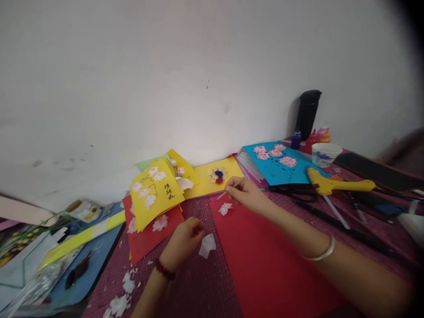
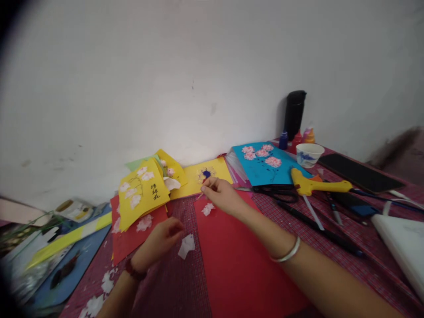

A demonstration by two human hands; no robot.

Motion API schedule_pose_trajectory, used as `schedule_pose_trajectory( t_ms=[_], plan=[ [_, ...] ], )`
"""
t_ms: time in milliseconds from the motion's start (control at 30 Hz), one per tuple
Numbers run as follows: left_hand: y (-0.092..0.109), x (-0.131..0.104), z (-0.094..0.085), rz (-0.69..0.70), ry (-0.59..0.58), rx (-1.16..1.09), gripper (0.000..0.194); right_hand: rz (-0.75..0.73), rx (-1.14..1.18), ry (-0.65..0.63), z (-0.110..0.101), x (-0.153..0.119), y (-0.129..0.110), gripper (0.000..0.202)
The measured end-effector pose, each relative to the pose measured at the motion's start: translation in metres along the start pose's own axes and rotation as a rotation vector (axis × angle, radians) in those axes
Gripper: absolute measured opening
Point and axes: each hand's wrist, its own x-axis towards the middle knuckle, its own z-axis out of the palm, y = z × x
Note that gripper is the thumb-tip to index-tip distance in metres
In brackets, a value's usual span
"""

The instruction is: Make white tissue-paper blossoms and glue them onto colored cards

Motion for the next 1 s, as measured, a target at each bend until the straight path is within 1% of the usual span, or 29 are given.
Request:
schedule_pose_trajectory(
  t_ms=[67, 133, 167, 233, 300, 333, 433, 533, 567, 600, 667, 733, 767, 867, 1000],
  plan=[
    [-0.006, -0.018, 0.008, -0.025, -0.020, 0.045, 0.010, 0.008, 0.067, -0.033, 0.003, -0.004, -0.007, 0.020],
    [-0.014, -0.030, 0.019, -0.077, 0.022, 0.071, 0.007, 0.005, 0.088, -0.063, 0.007, -0.008, -0.013, 0.021],
    [-0.018, -0.033, 0.025, -0.113, 0.053, 0.075, 0.010, 0.009, 0.094, -0.078, 0.009, -0.011, -0.016, 0.021],
    [-0.023, -0.037, 0.035, -0.173, 0.112, 0.044, 0.016, 0.024, 0.093, -0.106, 0.011, -0.016, -0.021, 0.021],
    [-0.027, -0.038, 0.044, -0.206, 0.146, -0.033, 0.013, 0.027, 0.079, -0.118, 0.011, -0.022, -0.026, 0.020],
    [-0.028, -0.037, 0.046, -0.212, 0.157, -0.077, 0.011, 0.021, 0.066, -0.120, 0.011, -0.025, -0.028, 0.020],
    [-0.027, -0.038, 0.050, -0.222, 0.179, -0.178, 0.015, 0.003, 0.023, -0.123, 0.006, -0.037, -0.034, 0.017],
    [-0.018, -0.038, 0.043, -0.228, 0.171, -0.249, 0.017, 0.034, 0.022, -0.134, 0.000, -0.054, -0.034, 0.012],
    [-0.013, -0.037, 0.040, -0.232, 0.163, -0.327, 0.017, 0.046, 0.039, -0.131, -0.001, -0.060, -0.032, 0.013],
    [-0.007, -0.035, 0.037, -0.236, 0.157, -0.447, 0.018, 0.051, 0.061, -0.120, -0.003, -0.067, -0.030, 0.014],
    [0.007, -0.028, 0.034, -0.240, 0.147, -0.754, 0.017, 0.028, 0.101, -0.084, -0.004, -0.078, -0.024, 0.020],
    [0.022, -0.017, 0.035, -0.240, 0.135, -1.003, 0.017, -0.016, 0.118, -0.047, -0.004, -0.087, -0.017, 0.024],
    [0.029, -0.012, 0.038, -0.244, 0.130, -1.054, 0.017, -0.032, 0.114, -0.039, -0.004, -0.090, -0.013, 0.025],
    [0.043, 0.002, 0.050, -0.276, 0.143, -1.109, 0.019, -0.040, 0.076, -0.045, -0.005, -0.095, -0.004, 0.024],
    [0.047, 0.006, 0.062, -0.259, 0.148, -1.168, 0.019, -0.056, -0.004, -0.029, -0.007, -0.095, 0.000, 0.020]
  ],
)
